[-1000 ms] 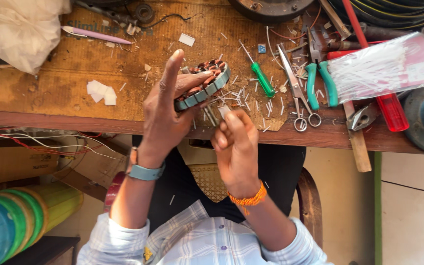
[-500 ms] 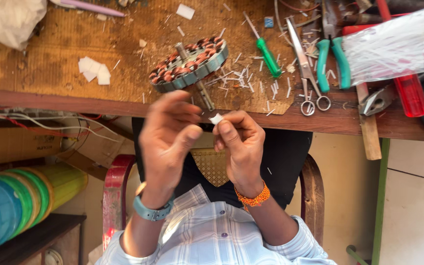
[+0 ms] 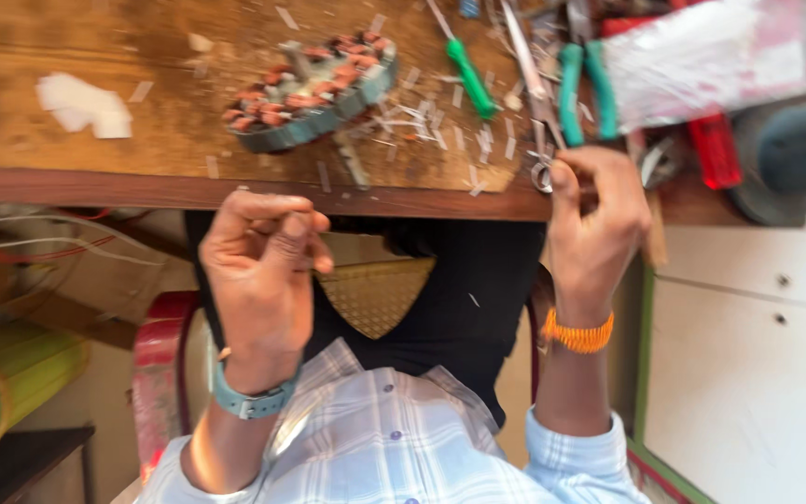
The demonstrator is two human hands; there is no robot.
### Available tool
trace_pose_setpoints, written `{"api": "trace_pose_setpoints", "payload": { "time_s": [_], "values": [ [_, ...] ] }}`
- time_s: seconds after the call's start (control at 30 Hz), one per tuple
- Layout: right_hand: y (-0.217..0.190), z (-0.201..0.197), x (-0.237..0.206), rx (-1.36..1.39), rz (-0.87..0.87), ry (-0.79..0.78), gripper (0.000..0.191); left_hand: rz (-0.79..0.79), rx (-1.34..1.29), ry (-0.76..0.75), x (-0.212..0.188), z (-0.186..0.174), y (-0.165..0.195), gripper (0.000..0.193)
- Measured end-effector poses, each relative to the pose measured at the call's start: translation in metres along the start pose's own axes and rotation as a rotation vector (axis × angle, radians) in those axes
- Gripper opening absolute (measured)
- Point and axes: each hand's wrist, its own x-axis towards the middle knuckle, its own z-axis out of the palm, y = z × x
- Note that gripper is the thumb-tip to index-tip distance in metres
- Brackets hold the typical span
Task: The person cuts small white insulating pieces with scissors and inserts them into the slots of a motor rotor. They use a screwdriver to adjust the pieces and repeat the process for multiple slots.
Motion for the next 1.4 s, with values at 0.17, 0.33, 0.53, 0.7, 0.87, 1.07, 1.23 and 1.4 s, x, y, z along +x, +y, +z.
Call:
{"api": "trace_pose_setpoints", "payload": {
  "time_s": [0.17,0.33,0.53,0.7,0.87,1.07,1.23,1.4],
  "values": [
    [0.03,-0.006,0.003,-0.197,-0.028,-0.1,0.039,-0.228,0.159,-0.207,0.006,0.011,-0.004,0.021],
    [0.018,-0.014,-0.012,-0.245,0.007,-0.046,0.039,-0.231,0.187,-0.207,0.014,0.013,0.007,0.032],
    [0.015,-0.035,-0.039,-0.172,0.412,-0.195,0.048,-0.243,0.133,-0.23,0.019,0.004,0.01,0.017],
    [0.025,-0.036,-0.042,0.538,0.627,-0.236,0.06,-0.228,0.185,-0.202,0.016,0.009,0.005,0.017],
    [0.012,-0.021,-0.077,0.994,0.658,-0.541,0.039,-0.199,0.248,-0.256,0.011,0.013,0.007,0.017],
    [-0.015,-0.008,-0.098,0.93,0.687,-1.142,0.095,-0.22,0.331,-0.281,0.009,0.021,0.008,0.017],
    [-0.023,-0.004,-0.092,0.906,0.702,-1.256,0.105,-0.252,0.442,-0.27,0.007,0.019,0.013,0.017],
    [-0.02,-0.005,-0.093,0.851,0.718,-1.276,0.102,-0.256,0.469,-0.271,0.005,0.018,0.016,0.018]
  ]
}}
